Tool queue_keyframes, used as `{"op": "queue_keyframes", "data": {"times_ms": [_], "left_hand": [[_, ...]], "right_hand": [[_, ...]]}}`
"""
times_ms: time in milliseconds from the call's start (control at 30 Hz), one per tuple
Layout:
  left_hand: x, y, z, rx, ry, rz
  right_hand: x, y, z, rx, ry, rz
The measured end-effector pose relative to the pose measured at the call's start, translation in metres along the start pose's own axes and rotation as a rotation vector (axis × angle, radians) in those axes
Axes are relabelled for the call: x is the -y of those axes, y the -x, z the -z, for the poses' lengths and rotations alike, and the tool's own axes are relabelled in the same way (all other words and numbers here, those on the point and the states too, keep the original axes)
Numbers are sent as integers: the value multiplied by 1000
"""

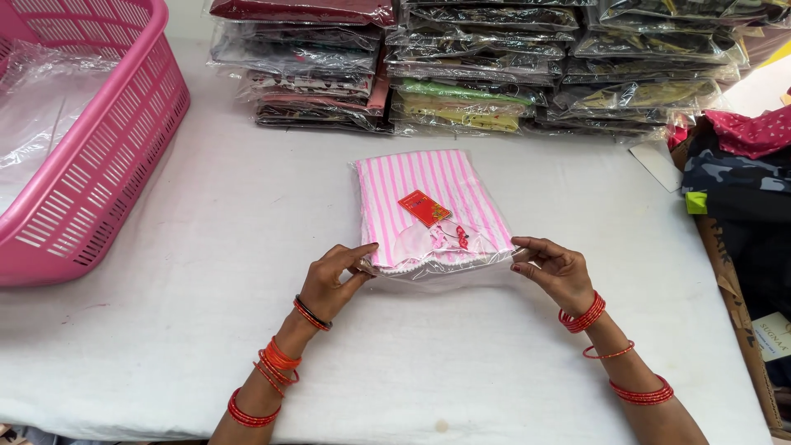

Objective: The person folds a maroon garment and places it into a clear plastic bag, then stacks it on a pile. Next, the person folds a pink and white striped top and places it into a clear plastic bag, stacking it on the same pile.

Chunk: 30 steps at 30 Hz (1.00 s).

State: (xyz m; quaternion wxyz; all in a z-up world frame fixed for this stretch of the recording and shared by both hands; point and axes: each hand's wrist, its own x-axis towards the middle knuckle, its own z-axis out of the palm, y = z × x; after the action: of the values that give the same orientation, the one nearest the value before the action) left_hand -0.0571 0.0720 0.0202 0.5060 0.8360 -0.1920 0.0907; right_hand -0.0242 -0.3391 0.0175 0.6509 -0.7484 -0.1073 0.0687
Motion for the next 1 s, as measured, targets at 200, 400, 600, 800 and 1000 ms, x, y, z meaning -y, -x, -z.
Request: {"op": "queue_keyframes", "data": {"times_ms": [200,400,600,800,1000], "left_hand": [[24,8,-14,-232,-342,-226],[41,5,-18,-301,-570,-228],[56,-6,-3,-293,-444,84],[52,-17,9,-382,-615,246],[-4,-5,45,-273,-377,667]], "right_hand": [[13,6,-22,-218,574,540],[-32,4,-11,-314,974,867],[1,20,-63,253,1098,1154],[-26,46,-140,598,1014,1164],[54,25,-145,524,493,761]]}}
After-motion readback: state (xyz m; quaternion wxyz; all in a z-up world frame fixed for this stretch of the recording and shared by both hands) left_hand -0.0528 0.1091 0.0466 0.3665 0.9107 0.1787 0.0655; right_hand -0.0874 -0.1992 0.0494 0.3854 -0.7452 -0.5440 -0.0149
